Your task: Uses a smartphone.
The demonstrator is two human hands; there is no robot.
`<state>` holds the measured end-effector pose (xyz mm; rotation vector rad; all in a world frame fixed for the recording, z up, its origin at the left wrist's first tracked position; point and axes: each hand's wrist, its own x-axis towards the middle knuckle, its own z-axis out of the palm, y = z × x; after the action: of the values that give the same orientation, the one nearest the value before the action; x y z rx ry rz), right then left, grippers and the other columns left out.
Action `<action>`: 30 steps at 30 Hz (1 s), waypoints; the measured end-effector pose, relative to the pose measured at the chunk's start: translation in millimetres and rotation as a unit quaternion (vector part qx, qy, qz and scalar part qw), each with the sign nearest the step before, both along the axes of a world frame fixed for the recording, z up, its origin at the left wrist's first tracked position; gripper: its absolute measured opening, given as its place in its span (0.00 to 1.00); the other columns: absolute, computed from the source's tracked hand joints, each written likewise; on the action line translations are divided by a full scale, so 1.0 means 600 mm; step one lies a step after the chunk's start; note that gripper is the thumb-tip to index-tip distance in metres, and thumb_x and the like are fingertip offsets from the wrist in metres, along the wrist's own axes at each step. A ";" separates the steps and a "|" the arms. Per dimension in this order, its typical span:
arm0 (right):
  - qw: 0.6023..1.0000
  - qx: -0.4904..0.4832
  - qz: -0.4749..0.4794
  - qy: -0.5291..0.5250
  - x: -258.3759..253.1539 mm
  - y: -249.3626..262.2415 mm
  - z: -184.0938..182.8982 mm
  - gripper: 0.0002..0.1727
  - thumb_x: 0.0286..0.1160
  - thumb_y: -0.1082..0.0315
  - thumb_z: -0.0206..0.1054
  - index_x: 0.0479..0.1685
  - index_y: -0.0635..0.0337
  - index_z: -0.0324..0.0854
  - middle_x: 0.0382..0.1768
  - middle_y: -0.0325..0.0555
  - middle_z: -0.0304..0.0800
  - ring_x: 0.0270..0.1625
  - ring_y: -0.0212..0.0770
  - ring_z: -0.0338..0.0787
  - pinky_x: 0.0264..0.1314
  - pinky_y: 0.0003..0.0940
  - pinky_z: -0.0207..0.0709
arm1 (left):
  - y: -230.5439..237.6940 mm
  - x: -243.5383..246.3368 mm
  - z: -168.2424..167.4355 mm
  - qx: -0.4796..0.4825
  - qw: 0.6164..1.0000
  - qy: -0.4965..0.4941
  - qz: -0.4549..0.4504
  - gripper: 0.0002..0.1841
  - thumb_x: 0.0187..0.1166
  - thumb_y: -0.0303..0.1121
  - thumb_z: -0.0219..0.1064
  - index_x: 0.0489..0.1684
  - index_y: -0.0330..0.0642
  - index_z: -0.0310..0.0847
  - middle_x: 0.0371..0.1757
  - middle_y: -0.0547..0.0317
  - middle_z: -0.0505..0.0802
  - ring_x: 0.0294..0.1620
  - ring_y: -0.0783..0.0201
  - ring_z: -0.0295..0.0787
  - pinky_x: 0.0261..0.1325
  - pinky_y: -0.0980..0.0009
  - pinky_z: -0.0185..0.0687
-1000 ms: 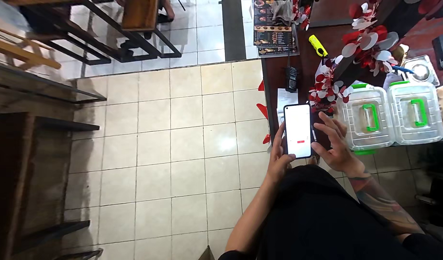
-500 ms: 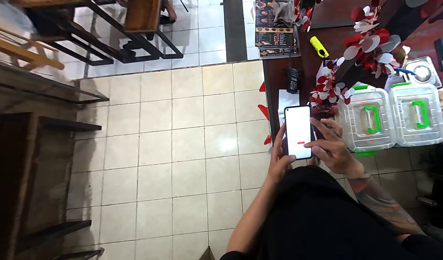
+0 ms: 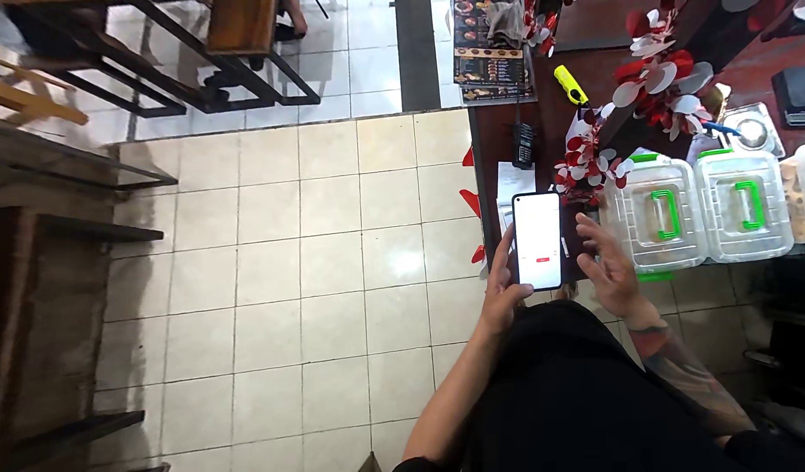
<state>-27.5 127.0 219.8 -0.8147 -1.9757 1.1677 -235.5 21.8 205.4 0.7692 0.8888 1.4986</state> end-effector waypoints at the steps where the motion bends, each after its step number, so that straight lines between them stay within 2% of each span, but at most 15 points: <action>1: 1.000 -0.029 0.010 0.004 0.003 0.000 0.000 0.27 0.90 0.56 0.57 0.86 0.50 0.67 0.88 0.43 0.67 0.83 0.46 0.75 0.79 0.48 0.77 | 0.000 0.003 0.001 0.002 1.000 0.000 0.000 0.53 0.64 0.32 0.68 0.97 0.63 0.39 0.86 0.48 0.70 0.75 0.52 0.78 0.70 0.51 0.82; 4: 0.995 -0.101 0.028 -0.002 0.012 -0.001 -0.004 0.30 0.90 0.56 0.56 0.91 0.45 0.60 0.83 0.39 0.73 0.75 0.44 0.82 0.74 0.46 0.82 | -0.002 0.018 0.004 0.008 1.000 0.002 0.011 0.53 0.64 0.32 0.69 0.97 0.62 0.40 0.85 0.48 0.72 0.75 0.51 0.79 0.70 0.51 0.82; 7: 0.988 -0.146 0.048 -0.001 0.026 -0.003 -0.010 0.32 0.92 0.55 0.54 0.93 0.49 0.56 0.80 0.40 0.78 0.74 0.42 0.84 0.76 0.44 0.81 | -0.007 0.039 0.007 0.013 1.000 0.003 0.024 0.54 0.64 0.33 0.70 0.97 0.62 0.39 0.86 0.48 0.70 0.76 0.50 0.77 0.71 0.50 0.80; 11: 0.981 -0.174 0.083 0.001 0.058 -0.006 -0.019 0.30 0.93 0.56 0.53 0.91 0.52 0.59 0.77 0.42 0.81 0.71 0.40 0.86 0.75 0.42 0.82 | -0.020 0.078 0.011 0.011 0.998 0.026 0.052 0.54 0.64 0.34 0.71 0.97 0.62 0.40 0.89 0.51 0.66 0.79 0.50 0.74 0.73 0.49 0.79; 15: 0.977 -0.176 0.119 -0.016 0.121 -0.010 -0.044 0.26 0.94 0.57 0.52 0.86 0.57 0.67 0.73 0.46 0.84 0.71 0.40 0.87 0.77 0.42 0.81 | -0.033 0.141 0.016 0.009 0.997 0.034 0.075 0.55 0.63 0.35 0.73 0.97 0.61 0.39 0.86 0.49 0.71 0.76 0.51 0.77 0.71 0.50 0.81; 18: 0.967 -0.201 0.146 -0.047 0.207 -0.021 -0.085 0.24 0.92 0.57 0.57 0.80 0.59 0.75 0.71 0.46 0.86 0.69 0.40 0.87 0.75 0.41 0.81 | -0.047 0.201 0.017 0.008 0.994 0.036 0.100 0.57 0.63 0.35 0.75 0.97 0.56 0.38 0.88 0.48 0.67 0.79 0.50 0.75 0.74 0.50 0.79; 21: 0.946 -0.259 0.145 -0.129 0.336 -0.043 -0.165 0.26 0.90 0.52 0.58 0.78 0.58 0.77 0.75 0.47 0.84 0.74 0.41 0.85 0.77 0.42 0.80 | -0.065 0.265 0.009 0.008 0.992 0.029 0.122 0.59 0.62 0.36 0.78 0.97 0.53 0.37 0.88 0.45 0.66 0.80 0.48 0.74 0.76 0.48 0.78; 25: 0.881 -0.363 0.129 -0.274 0.524 -0.090 -0.283 0.30 0.89 0.50 0.56 0.81 0.60 0.73 0.77 0.56 0.80 0.77 0.47 0.82 0.81 0.48 0.76 | -0.092 0.340 0.001 0.014 0.991 0.023 0.133 0.59 0.63 0.33 0.78 0.97 0.53 0.34 0.87 0.41 0.67 0.77 0.45 0.77 0.74 0.47 0.80; 28: 0.846 -0.425 0.120 -0.298 0.623 -0.133 -0.311 0.25 0.94 0.53 0.52 0.70 0.62 0.82 0.65 0.55 0.89 0.68 0.43 0.88 0.77 0.46 0.77 | -0.114 0.386 0.001 0.017 0.989 0.030 0.145 0.59 0.63 0.33 0.78 0.97 0.51 0.33 0.87 0.40 0.67 0.77 0.46 0.77 0.75 0.48 0.79; 30: 0.838 -0.459 0.103 -0.276 0.661 -0.152 -0.306 0.25 0.93 0.50 0.51 0.64 0.60 0.84 0.58 0.49 0.91 0.60 0.38 0.89 0.69 0.42 0.81 | -0.129 0.411 -0.001 0.019 0.987 0.031 0.154 0.60 0.63 0.33 0.78 0.96 0.49 0.33 0.87 0.40 0.66 0.78 0.46 0.76 0.76 0.47 0.78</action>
<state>368.8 35.8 36.4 -1.5828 -1.8924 2.2864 11.1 -55.4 205.0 0.7339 1.0656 1.7746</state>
